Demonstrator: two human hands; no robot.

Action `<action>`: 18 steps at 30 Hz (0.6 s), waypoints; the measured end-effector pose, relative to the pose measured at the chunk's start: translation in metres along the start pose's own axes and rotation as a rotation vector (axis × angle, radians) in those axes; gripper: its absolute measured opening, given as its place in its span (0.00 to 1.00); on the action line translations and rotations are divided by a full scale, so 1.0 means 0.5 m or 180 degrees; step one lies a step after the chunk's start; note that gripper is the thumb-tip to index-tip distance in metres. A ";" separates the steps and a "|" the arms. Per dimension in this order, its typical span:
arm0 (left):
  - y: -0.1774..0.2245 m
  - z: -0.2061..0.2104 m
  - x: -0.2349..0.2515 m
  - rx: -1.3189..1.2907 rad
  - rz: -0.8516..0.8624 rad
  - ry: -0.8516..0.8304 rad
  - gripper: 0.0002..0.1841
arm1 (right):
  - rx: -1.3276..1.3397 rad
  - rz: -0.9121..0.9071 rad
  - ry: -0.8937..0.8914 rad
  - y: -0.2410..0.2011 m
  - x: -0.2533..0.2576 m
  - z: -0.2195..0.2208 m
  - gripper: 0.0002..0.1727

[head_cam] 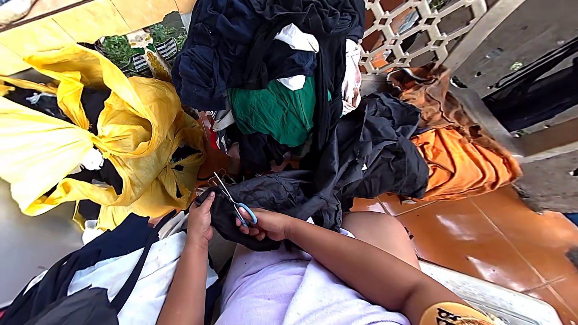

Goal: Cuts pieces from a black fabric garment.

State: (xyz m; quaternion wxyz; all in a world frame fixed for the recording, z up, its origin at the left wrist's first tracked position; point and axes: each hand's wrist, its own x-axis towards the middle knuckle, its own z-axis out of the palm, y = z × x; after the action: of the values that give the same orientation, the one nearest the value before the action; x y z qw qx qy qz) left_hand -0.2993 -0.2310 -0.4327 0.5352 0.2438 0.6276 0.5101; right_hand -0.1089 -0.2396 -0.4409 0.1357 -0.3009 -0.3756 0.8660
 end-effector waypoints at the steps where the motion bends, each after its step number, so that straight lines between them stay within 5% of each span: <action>1: 0.000 0.003 -0.002 -0.0129 0.0085 -0.0006 0.08 | -0.0029 -0.0033 -0.0059 -0.001 -0.001 -0.003 0.19; 13: 0.027 0.031 -0.047 -0.0464 -0.0031 -0.0037 0.10 | -0.0040 -0.0306 0.0180 -0.016 0.001 0.014 0.20; 18: 0.039 0.053 -0.070 -0.0702 -0.0075 -0.0140 0.09 | 0.0213 -0.0716 0.0414 0.002 -0.042 0.026 0.11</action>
State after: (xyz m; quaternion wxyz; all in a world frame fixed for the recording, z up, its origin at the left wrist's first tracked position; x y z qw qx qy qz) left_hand -0.2688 -0.2440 -0.3978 0.5784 0.1872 0.5585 0.5643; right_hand -0.1007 -0.2576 -0.4257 0.2660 -0.3077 -0.3683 0.8360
